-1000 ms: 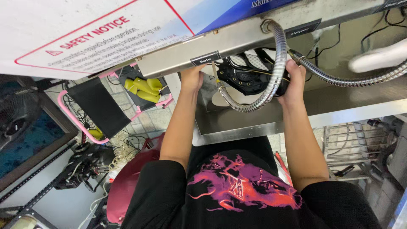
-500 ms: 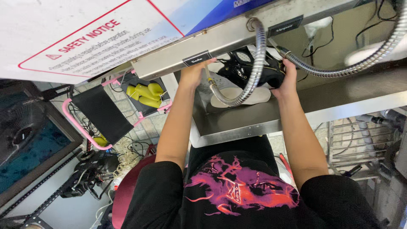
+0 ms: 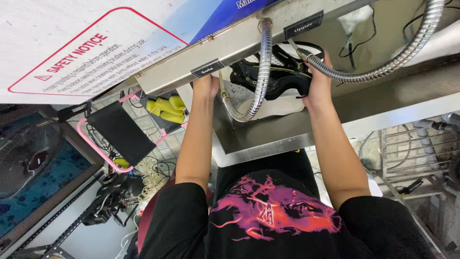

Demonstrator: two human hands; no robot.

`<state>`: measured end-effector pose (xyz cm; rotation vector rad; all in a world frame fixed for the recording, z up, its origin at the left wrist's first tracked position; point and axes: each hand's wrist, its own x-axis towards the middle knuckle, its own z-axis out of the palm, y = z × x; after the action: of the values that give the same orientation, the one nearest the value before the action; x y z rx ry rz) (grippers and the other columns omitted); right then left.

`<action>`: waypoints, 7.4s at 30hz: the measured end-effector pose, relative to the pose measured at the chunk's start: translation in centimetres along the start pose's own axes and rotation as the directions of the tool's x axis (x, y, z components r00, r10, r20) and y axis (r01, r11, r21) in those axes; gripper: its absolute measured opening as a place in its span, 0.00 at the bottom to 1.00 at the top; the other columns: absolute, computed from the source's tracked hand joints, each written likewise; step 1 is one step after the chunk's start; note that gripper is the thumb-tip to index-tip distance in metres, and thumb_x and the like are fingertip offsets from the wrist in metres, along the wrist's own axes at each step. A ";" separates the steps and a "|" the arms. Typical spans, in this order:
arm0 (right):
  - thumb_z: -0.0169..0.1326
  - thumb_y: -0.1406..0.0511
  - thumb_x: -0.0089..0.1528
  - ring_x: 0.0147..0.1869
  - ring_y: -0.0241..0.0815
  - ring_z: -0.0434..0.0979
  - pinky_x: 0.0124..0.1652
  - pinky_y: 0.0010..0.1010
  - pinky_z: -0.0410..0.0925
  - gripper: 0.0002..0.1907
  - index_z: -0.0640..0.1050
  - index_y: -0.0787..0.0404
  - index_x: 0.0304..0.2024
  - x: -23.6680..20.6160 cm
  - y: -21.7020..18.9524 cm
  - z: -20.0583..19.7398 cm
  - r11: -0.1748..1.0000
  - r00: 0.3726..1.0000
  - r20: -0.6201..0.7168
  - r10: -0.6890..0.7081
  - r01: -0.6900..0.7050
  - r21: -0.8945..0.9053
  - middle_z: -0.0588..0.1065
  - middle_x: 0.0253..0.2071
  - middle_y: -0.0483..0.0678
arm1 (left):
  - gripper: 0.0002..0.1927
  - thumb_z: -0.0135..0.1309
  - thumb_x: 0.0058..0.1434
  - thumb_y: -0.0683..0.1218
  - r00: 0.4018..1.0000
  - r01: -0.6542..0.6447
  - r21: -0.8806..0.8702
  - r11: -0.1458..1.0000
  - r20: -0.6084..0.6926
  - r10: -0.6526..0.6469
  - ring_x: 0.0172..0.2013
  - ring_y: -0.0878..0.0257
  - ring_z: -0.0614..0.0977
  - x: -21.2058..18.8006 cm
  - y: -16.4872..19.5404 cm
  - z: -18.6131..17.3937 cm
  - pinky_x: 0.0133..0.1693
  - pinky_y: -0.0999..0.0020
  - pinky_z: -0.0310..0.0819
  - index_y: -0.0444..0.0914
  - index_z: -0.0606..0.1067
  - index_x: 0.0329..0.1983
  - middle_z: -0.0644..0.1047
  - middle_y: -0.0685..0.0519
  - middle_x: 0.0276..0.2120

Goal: The person washes a black and white sneaker in a sink filled with soapy water. They then place the shoe into a machine with rotating brushes to scrub the sole and upper parts, rinsing it with a handheld spray nozzle.

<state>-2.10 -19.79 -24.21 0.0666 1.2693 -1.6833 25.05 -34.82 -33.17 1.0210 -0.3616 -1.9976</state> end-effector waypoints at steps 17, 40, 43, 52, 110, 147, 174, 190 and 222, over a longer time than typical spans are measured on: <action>0.56 0.71 0.64 0.53 0.40 0.74 0.53 0.31 0.71 0.17 0.71 0.64 0.55 -2.2 -2.4 3.4 0.991 0.999 -0.042 0.018 -0.024 -0.133 0.74 0.48 0.48 | 0.23 0.61 0.62 0.35 0.996 -0.053 -0.051 0.997 -0.069 0.050 0.56 0.54 0.78 -1.0 -0.5 -1.7 0.61 0.55 0.73 0.33 0.71 0.60 0.77 0.47 0.55; 0.51 0.55 0.69 0.57 0.47 0.80 0.60 0.40 0.72 0.18 0.76 0.61 0.52 -0.5 -0.2 -4.3 0.956 0.976 0.017 0.219 -0.218 0.198 0.78 0.52 0.51 | 0.28 0.67 0.50 0.31 0.992 0.122 0.251 0.960 0.000 -0.126 0.52 0.57 0.79 -1.4 -1.5 1.2 0.57 0.63 0.76 0.32 0.74 0.54 0.78 0.50 0.49; 0.51 0.53 0.69 0.56 0.47 0.80 0.59 0.39 0.72 0.20 0.76 0.61 0.52 -0.3 -0.1 -3.5 0.949 0.969 0.031 0.245 -0.246 0.195 0.78 0.51 0.51 | 0.27 0.65 0.52 0.31 0.998 0.062 0.217 0.974 0.020 -0.067 0.54 0.57 0.78 -1.1 -1.5 1.2 0.58 0.61 0.75 0.33 0.73 0.55 0.76 0.50 0.50; 0.48 0.48 0.68 0.57 0.48 0.79 0.58 0.39 0.72 0.26 0.76 0.60 0.55 0.2 0.8 -1.2 0.915 0.935 0.049 0.351 -0.354 0.193 0.78 0.53 0.51 | 0.22 0.62 0.58 0.31 0.995 -0.003 0.197 0.980 -0.098 0.022 0.51 0.59 0.78 -1.3 -1.0 -0.3 0.55 0.63 0.74 0.33 0.73 0.55 0.76 0.50 0.49; 0.72 0.66 0.62 0.44 0.37 0.77 0.47 0.28 0.72 0.24 0.72 0.67 0.52 -1.8 -0.1 10.5 0.656 0.951 0.127 -0.280 0.287 -0.698 0.77 0.41 0.48 | 0.19 0.49 0.72 0.50 0.993 -0.106 -0.188 0.977 -0.072 0.093 0.54 0.52 0.79 4.7 -3.4 -1.9 0.56 0.54 0.76 0.32 0.71 0.58 0.76 0.42 0.53; 0.76 0.58 0.52 0.39 0.45 0.68 0.38 0.36 0.65 0.35 0.65 0.65 0.45 -8.3 0.3 13.4 0.424 0.918 0.338 -0.208 0.396 -0.815 0.67 0.36 0.50 | 0.24 0.52 0.69 0.54 0.996 -0.059 -0.091 0.994 -0.077 0.052 0.56 0.54 0.76 5.1 -0.7 -0.5 0.57 0.55 0.74 0.34 0.70 0.61 0.75 0.46 0.55; 0.75 0.62 0.49 0.62 0.42 0.70 0.64 0.35 0.64 0.42 0.63 0.62 0.57 -14.1 0.8 -0.7 0.861 0.916 0.401 -0.002 0.205 -0.465 0.66 0.56 0.50 | 0.22 0.50 0.70 0.55 0.959 0.041 -0.085 0.996 -0.278 -0.063 0.50 0.56 0.78 0.2 -1.8 2.5 0.51 0.57 0.75 0.35 0.72 0.57 0.77 0.49 0.50; 0.67 0.68 0.52 0.64 0.43 0.72 0.65 0.33 0.65 0.40 0.68 0.65 0.66 -11.7 0.1 -2.1 0.744 0.964 0.233 0.126 0.064 -0.665 0.73 0.60 0.53 | 0.28 0.46 0.68 0.63 0.946 0.095 -0.414 0.905 -0.244 -0.211 0.52 0.50 0.78 -0.4 -0.3 2.3 0.54 0.51 0.74 0.38 0.72 0.57 0.77 0.46 0.51; 0.80 0.59 0.40 0.77 0.61 0.62 0.73 0.46 0.58 0.69 0.51 0.69 0.73 -13.0 2.8 6.1 0.487 0.787 0.577 -0.219 0.601 -0.634 0.59 0.74 0.67 | 0.29 0.44 0.71 0.61 0.997 0.066 -0.251 0.966 -0.022 -0.074 0.52 0.50 0.79 4.8 0.2 3.4 0.53 0.54 0.77 0.33 0.72 0.59 0.77 0.43 0.53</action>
<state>9.46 -15.72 -16.17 -1.2168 1.6572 -1.2202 21.00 -39.09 -33.43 0.9136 -0.0533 -2.0267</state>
